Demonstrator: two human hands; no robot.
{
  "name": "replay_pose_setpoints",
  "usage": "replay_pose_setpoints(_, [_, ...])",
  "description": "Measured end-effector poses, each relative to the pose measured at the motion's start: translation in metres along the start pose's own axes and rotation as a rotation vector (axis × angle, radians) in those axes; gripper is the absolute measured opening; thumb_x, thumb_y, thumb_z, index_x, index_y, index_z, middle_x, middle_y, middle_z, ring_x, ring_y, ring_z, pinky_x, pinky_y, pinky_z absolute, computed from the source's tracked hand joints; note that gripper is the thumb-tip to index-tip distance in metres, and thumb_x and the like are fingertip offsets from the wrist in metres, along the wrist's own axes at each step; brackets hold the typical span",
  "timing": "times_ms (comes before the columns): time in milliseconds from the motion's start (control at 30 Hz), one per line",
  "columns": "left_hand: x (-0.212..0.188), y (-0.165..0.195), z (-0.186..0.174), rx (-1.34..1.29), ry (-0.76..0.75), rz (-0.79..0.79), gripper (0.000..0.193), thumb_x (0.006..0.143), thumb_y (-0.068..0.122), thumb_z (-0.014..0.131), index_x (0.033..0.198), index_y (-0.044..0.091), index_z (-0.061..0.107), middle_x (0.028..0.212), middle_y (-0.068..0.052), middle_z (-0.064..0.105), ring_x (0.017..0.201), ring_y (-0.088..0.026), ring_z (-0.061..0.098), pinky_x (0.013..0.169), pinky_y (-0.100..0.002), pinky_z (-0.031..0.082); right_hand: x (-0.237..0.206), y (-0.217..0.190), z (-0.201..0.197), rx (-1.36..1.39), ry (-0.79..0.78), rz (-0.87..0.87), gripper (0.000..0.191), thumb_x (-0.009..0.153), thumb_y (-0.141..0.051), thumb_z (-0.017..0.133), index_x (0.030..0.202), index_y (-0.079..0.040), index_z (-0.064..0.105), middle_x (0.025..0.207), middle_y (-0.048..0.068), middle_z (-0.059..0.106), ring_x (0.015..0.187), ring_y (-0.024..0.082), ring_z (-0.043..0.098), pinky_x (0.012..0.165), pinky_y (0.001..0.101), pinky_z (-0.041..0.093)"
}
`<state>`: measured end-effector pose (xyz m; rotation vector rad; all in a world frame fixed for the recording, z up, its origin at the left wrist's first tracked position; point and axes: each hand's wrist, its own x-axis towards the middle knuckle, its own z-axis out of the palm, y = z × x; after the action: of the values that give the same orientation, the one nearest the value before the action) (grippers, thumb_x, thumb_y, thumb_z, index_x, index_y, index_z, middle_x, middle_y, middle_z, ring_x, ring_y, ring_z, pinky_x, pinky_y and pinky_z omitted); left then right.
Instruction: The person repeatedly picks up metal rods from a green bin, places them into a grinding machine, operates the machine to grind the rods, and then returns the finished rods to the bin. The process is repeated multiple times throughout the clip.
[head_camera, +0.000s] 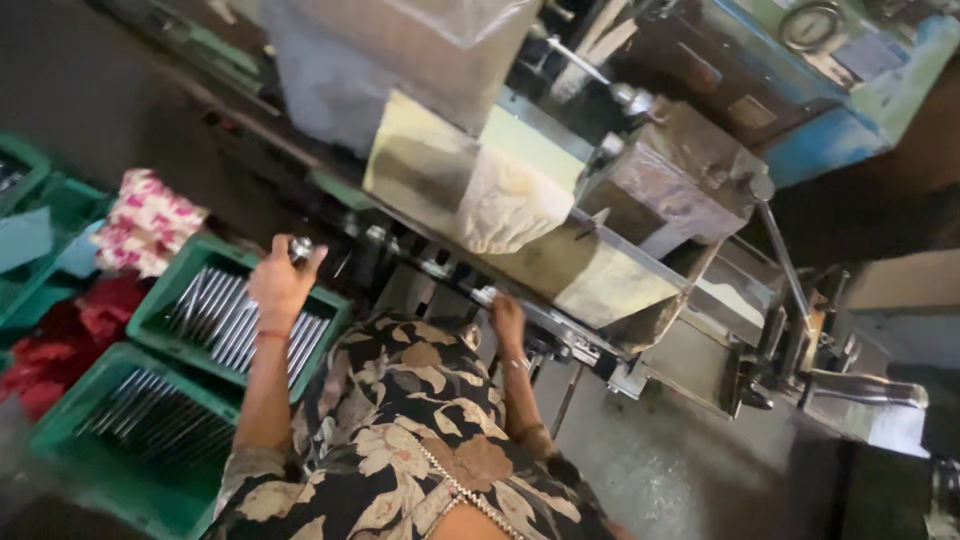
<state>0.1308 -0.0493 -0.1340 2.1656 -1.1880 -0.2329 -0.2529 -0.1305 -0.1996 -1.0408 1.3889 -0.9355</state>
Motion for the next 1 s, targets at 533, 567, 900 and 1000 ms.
replay_pose_setpoints(533, [-0.070,-0.023,-0.051,-1.157,0.186,-0.218,0.050,0.099,0.023,0.077,0.065,0.013,0.041,0.064,0.012,0.036,0.060,-0.002,0.030,0.051,-0.027,0.023,-0.136,-0.068,0.261,0.209,-0.593,-0.259,0.032,0.112,-0.032,0.051,0.100,-0.006,0.065,0.067,-0.009,0.045,0.057,0.002,0.038,0.050,0.0221,0.031])
replay_pose_setpoints(567, [-0.072,-0.024,-0.058,-1.100,0.206,-0.191,0.050,0.099,0.022,0.078,0.066,0.012,0.041,0.065,0.011,0.037,0.061,-0.003,0.030,0.052,-0.027,0.024,-0.137,-0.067,0.261,0.090,-0.592,-0.341,0.033,0.113,-0.032,0.050,0.100,-0.006,0.065,0.068,-0.008,0.047,0.058,0.002,0.040,0.051,0.0224,0.032])
replay_pose_setpoints(900, [-0.096,-0.061,-0.072,-0.826,0.401,-0.074,0.049,0.087,0.023,0.088,0.067,0.007,0.046,0.061,0.009,0.042,0.058,-0.006,0.036,0.051,-0.030,0.031,-0.169,-0.066,0.285,0.128,-0.632,-0.191,0.034,0.110,-0.034,0.053,0.113,-0.005,0.070,0.061,-0.007,0.046,0.047,0.002,0.039,0.042,0.0228,0.030])
replay_pose_setpoints(1000, [-0.094,-0.070,-0.061,-1.101,0.509,-0.263,0.052,0.093,0.020,0.084,0.065,0.010,0.042,0.065,0.009,0.036,0.061,-0.005,0.031,0.053,-0.031,0.024,-0.184,-0.066,0.300,0.233,-0.693,-0.129,0.023,0.105,-0.024,0.062,0.114,-0.003,0.068,0.072,-0.006,0.054,0.048,0.001,0.036,0.043,0.0217,0.027])
